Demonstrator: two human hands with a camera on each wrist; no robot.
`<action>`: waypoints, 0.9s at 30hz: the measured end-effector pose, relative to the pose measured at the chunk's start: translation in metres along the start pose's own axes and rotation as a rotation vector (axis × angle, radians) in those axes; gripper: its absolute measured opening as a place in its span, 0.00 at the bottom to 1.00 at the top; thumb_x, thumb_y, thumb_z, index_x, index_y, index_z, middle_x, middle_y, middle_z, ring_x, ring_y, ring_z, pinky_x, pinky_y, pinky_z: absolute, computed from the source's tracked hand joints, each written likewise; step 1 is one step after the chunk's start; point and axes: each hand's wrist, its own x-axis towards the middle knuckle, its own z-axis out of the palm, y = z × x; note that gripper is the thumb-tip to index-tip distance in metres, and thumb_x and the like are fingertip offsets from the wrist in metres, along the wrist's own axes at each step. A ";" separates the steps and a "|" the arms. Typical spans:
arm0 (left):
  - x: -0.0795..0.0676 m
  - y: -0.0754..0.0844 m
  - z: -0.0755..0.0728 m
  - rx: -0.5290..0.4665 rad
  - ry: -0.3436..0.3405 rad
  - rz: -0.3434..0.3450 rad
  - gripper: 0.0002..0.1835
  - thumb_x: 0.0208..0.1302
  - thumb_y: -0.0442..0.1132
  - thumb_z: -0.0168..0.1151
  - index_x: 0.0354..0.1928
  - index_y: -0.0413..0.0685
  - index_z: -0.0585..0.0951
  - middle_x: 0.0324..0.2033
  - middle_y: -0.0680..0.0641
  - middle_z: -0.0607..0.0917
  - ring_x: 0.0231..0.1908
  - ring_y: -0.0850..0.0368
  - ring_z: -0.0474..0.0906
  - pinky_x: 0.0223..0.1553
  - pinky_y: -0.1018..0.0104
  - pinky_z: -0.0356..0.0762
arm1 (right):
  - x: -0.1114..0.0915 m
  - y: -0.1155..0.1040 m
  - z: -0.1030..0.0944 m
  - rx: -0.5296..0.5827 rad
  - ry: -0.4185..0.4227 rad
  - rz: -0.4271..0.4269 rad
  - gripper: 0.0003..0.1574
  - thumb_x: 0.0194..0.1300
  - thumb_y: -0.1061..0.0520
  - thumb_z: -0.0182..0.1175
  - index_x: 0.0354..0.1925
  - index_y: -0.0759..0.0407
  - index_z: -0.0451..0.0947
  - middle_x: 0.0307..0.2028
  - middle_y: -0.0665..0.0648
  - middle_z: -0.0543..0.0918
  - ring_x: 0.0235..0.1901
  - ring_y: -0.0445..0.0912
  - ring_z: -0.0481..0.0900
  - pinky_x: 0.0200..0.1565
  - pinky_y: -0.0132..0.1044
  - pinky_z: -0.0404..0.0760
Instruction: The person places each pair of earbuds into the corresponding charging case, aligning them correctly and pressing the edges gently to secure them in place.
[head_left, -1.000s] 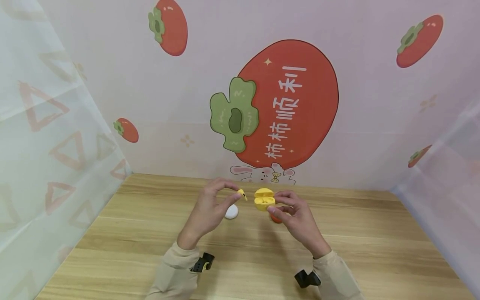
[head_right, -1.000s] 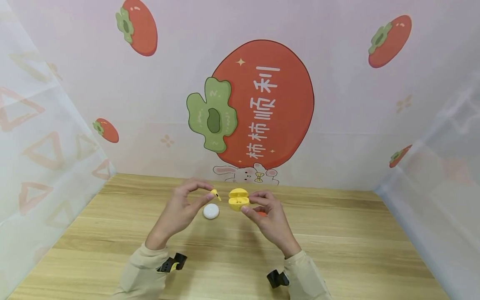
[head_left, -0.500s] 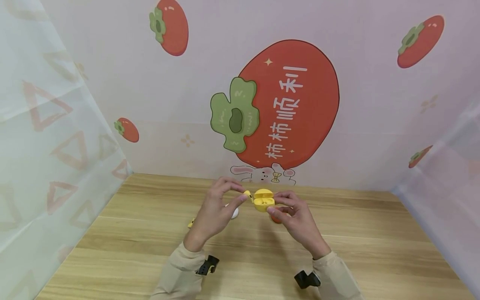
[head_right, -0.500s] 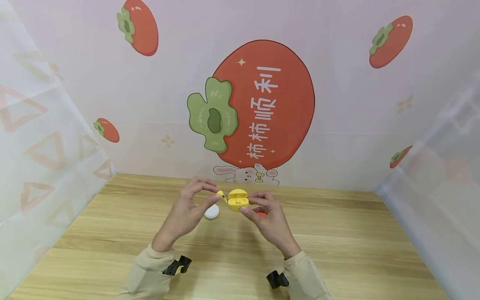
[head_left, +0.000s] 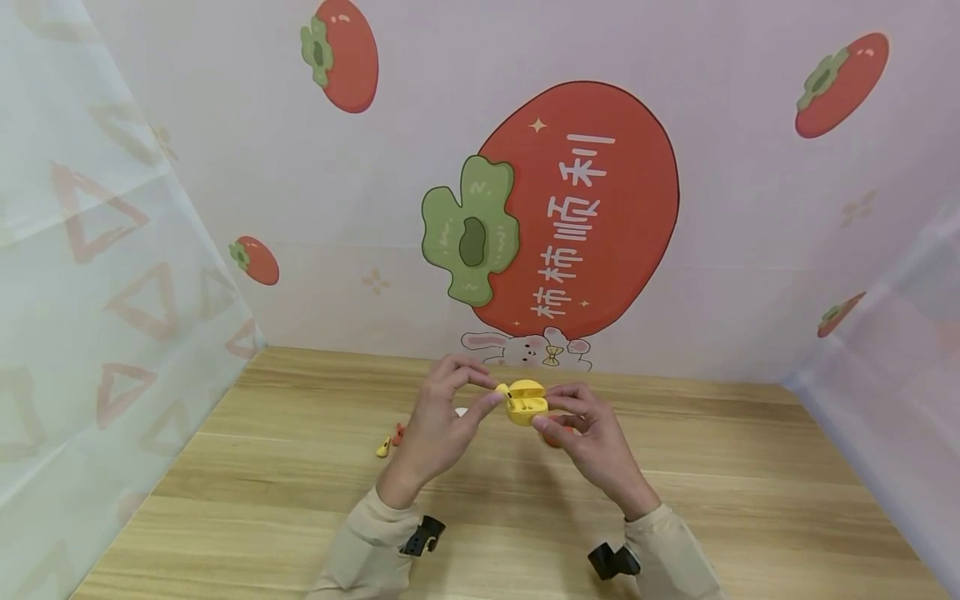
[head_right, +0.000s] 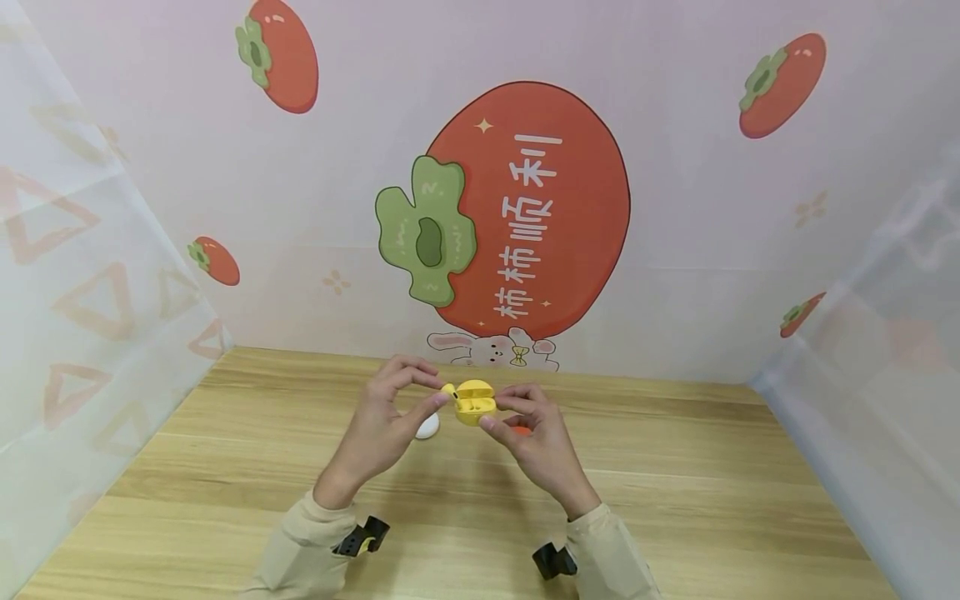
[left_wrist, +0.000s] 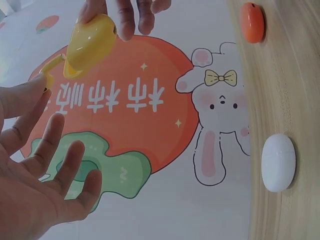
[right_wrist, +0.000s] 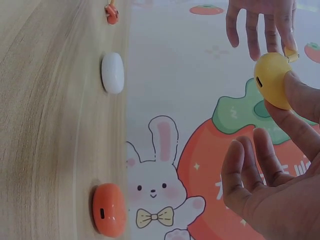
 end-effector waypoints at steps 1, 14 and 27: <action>0.000 0.000 0.001 0.001 0.002 0.000 0.05 0.63 0.35 0.72 0.38 0.43 0.86 0.46 0.48 0.80 0.54 0.51 0.73 0.56 0.48 0.72 | 0.000 0.000 0.000 0.003 -0.001 0.001 0.17 0.66 0.60 0.70 0.52 0.64 0.86 0.52 0.61 0.76 0.41 0.55 0.85 0.39 0.38 0.86; -0.002 0.002 0.007 0.064 0.015 0.014 0.05 0.62 0.35 0.73 0.38 0.44 0.87 0.48 0.49 0.80 0.55 0.51 0.72 0.57 0.47 0.73 | 0.001 0.002 0.001 0.028 -0.018 -0.010 0.17 0.66 0.62 0.69 0.52 0.66 0.85 0.51 0.63 0.76 0.41 0.56 0.84 0.39 0.38 0.86; -0.002 0.003 0.008 0.093 -0.013 0.031 0.07 0.60 0.35 0.75 0.37 0.40 0.87 0.47 0.43 0.80 0.54 0.48 0.72 0.56 0.47 0.72 | 0.000 0.001 0.001 0.014 -0.027 -0.031 0.17 0.66 0.61 0.69 0.53 0.65 0.85 0.52 0.62 0.76 0.41 0.57 0.85 0.38 0.38 0.86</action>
